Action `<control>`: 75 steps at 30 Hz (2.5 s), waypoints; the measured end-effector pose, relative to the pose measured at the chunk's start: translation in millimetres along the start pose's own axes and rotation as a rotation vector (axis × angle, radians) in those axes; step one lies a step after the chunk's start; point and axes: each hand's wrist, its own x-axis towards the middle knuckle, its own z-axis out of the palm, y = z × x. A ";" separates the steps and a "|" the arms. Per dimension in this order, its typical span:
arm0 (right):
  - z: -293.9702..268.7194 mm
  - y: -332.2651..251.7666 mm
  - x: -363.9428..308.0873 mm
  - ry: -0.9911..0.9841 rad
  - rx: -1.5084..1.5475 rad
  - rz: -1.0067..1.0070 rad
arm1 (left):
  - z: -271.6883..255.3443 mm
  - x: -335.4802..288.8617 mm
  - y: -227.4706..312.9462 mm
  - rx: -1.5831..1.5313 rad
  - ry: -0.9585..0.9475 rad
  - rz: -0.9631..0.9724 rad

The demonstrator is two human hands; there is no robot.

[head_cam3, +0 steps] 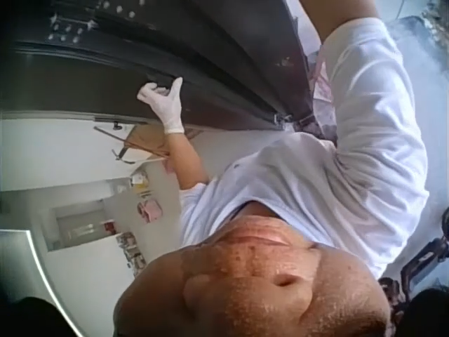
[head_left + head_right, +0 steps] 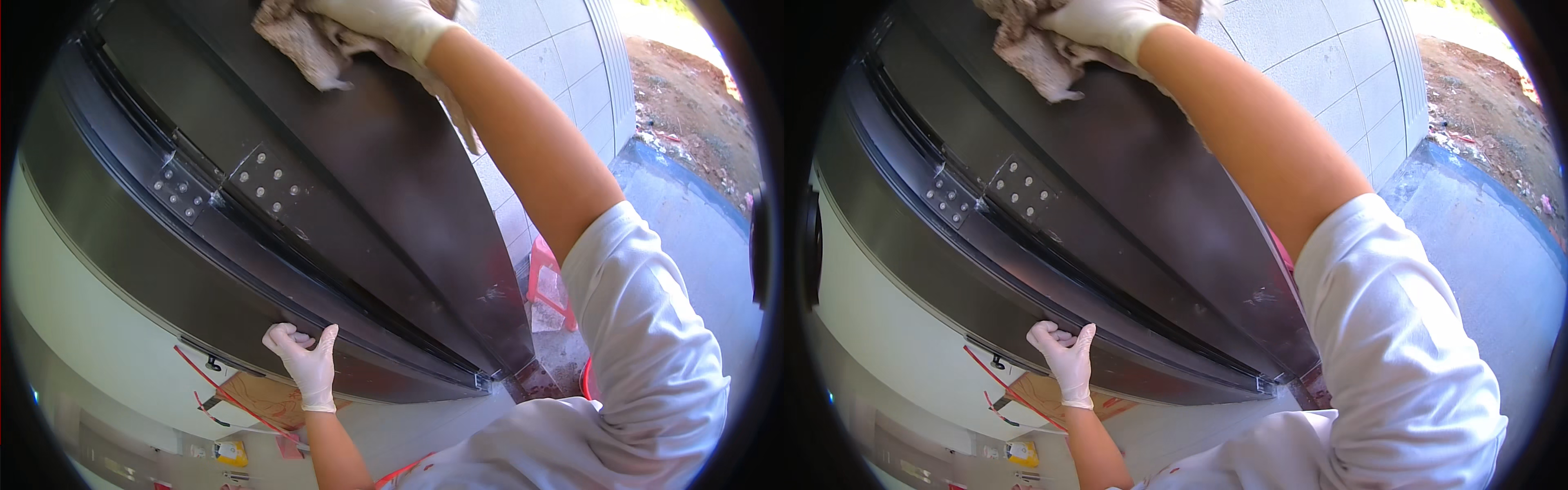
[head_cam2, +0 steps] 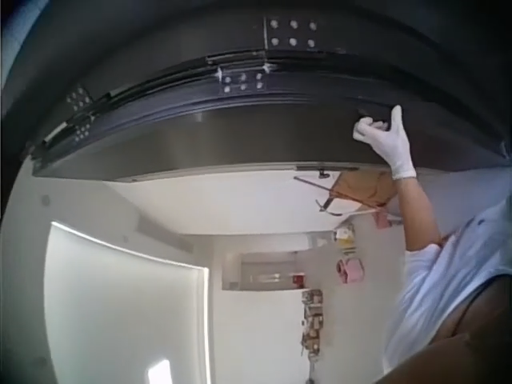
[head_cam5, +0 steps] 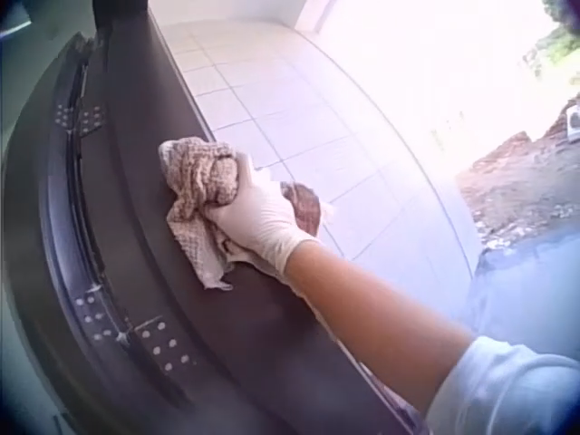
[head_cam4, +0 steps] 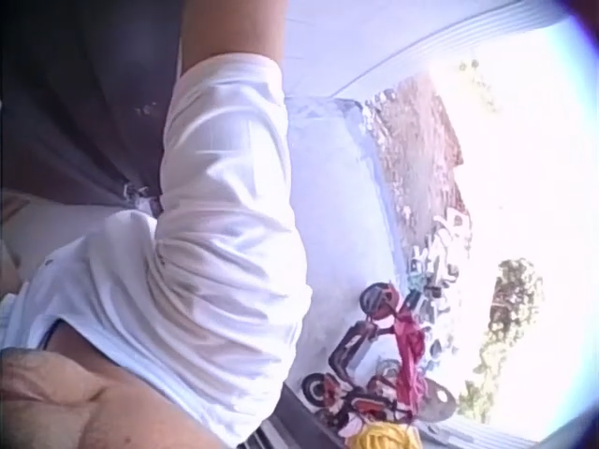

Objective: Wring out a cleaning cloth in a bucket of water and wipe down a metal door.

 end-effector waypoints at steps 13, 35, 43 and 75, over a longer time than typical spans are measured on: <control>32.9 316.2 -241.5 0.172 -0.491 -0.143 | -12.2 7.3 24.4 0.118 -0.212 -0.013; 119.9 -39.3 -29.7 0.710 -0.629 -0.959 | -19.0 10.2 12.0 0.525 -0.156 0.006; 198.1 107.0 -118.4 0.068 -0.390 -0.865 | -55.7 -22.7 -21.6 0.296 -0.241 0.038; 191.4 60.8 -144.9 -0.044 -0.260 -0.384 | -323.1 -29.1 165.7 0.100 0.442 1.153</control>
